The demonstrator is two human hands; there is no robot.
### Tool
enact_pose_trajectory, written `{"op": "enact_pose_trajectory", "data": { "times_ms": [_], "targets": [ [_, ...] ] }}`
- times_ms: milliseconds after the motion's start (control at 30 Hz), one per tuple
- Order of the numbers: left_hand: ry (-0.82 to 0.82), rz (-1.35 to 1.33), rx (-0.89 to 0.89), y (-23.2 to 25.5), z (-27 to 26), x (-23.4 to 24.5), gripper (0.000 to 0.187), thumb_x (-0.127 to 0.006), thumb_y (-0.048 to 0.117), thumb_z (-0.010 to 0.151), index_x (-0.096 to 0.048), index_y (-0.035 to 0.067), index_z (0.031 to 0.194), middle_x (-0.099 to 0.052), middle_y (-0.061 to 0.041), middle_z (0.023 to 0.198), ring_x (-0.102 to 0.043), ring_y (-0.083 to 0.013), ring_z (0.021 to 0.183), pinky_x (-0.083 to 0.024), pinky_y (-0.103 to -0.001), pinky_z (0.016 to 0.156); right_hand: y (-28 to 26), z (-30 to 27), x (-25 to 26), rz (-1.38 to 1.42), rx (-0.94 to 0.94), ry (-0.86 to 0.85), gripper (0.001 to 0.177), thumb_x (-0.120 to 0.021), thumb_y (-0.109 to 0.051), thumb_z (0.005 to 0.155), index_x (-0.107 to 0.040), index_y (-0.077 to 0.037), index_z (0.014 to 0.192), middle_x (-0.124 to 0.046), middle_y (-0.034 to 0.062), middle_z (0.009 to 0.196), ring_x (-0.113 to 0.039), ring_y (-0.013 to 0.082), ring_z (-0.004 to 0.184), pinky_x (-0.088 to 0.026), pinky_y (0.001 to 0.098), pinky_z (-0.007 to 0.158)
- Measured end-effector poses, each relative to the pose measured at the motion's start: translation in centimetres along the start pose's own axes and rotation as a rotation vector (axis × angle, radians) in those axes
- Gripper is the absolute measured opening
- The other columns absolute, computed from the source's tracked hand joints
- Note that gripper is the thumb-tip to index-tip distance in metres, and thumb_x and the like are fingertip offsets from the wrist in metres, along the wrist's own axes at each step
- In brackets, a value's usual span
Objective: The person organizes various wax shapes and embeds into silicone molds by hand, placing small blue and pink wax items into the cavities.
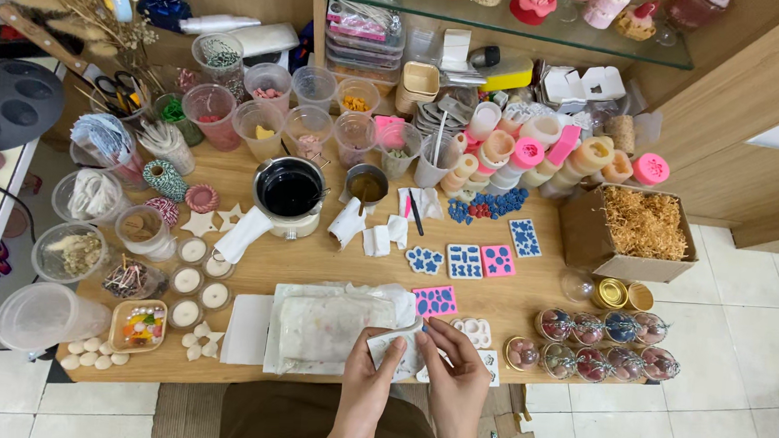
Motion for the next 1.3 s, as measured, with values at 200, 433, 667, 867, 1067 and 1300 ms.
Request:
{"op": "enact_pose_trajectory", "data": {
  "times_ms": [200, 433, 667, 867, 1067, 1300],
  "targets": [
    [-0.011, -0.021, 0.030, -0.2, 0.7, 0.6, 0.025, -0.065, 0.020, 0.097, -0.064, 0.002, 0.114, -0.074, -0.006, 0.107, -0.066, -0.0091, 0.099, -0.052, -0.029, 0.089, 2.0, 1.1, 0.8, 0.221, -0.131, -0.056, 0.035, -0.071, -0.003, 0.089, -0.070, 0.008, 0.122, -0.080, 0.0149, 0.107, -0.071, 0.0127, 0.095, -0.056, 0.0278, 0.085],
    [0.204, 0.087, 0.173, -1.6, 2.4, 2.1, 0.031, -0.066, 0.025, 0.095, -0.063, 0.003, 0.117, -0.075, -0.008, 0.108, -0.067, -0.0118, 0.101, -0.052, -0.030, 0.091, 4.0, 3.5, 1.7, 0.292, -0.263, -0.034, 0.031, -0.065, -0.005, 0.093, -0.071, 0.007, 0.121, -0.077, 0.0149, 0.108, -0.074, 0.0198, 0.096, -0.061, 0.0337, 0.089],
    [0.281, 0.024, 0.120, -3.1, 4.1, 5.4, 0.037, -0.070, 0.022, 0.092, -0.065, 0.000, 0.120, -0.074, -0.009, 0.114, -0.067, -0.0126, 0.105, -0.051, -0.030, 0.092, 9.5, 11.2, 4.6, 0.488, -0.379, 0.008, 0.032, -0.066, -0.007, 0.096, -0.069, 0.005, 0.125, -0.074, 0.0147, 0.114, -0.072, 0.0198, 0.101, -0.058, 0.0318, 0.094],
    [0.322, 0.061, 0.069, -5.0, 6.0, 7.8, 0.035, -0.072, 0.020, 0.091, -0.066, -0.005, 0.115, -0.075, -0.014, 0.106, -0.068, -0.0155, 0.099, -0.054, -0.032, 0.087, 11.3, 24.1, 7.7, 0.192, -0.067, 0.044, 0.034, -0.070, -0.001, 0.092, -0.064, 0.012, 0.123, -0.074, 0.0240, 0.109, -0.076, 0.0267, 0.096, -0.060, 0.0357, 0.088],
    [0.385, 0.113, 0.131, -6.7, 6.7, 8.3, 0.032, -0.073, 0.017, 0.092, -0.066, -0.006, 0.113, -0.075, -0.017, 0.099, -0.067, -0.0170, 0.085, -0.052, -0.032, 0.073, 15.7, 35.7, 8.2, 0.014, -0.101, 0.188, 0.030, -0.079, -0.004, 0.088, -0.070, 0.010, 0.113, -0.076, 0.0153, 0.095, -0.074, 0.0169, 0.079, -0.060, 0.0264, 0.071],
    [0.444, 0.165, 0.090, -9.1, 7.0, 10.1, 0.031, -0.075, 0.013, 0.088, -0.067, -0.009, 0.109, -0.076, -0.019, 0.101, -0.071, -0.0184, 0.092, -0.057, -0.032, 0.082, 20.0, 41.4, 6.4, -0.180, -0.089, 0.238, 0.017, -0.081, -0.007, 0.085, -0.079, 0.002, 0.100, -0.077, 0.0074, 0.084, -0.068, 0.0089, 0.067, -0.057, 0.0224, 0.062]
  ]
}}
Point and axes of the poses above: each hand's wrist, its own z-axis towards the middle knuckle, its own x-axis out of the back of the hand, y = z × x, the point moved 4 cm from there along z, towards the middle knuckle
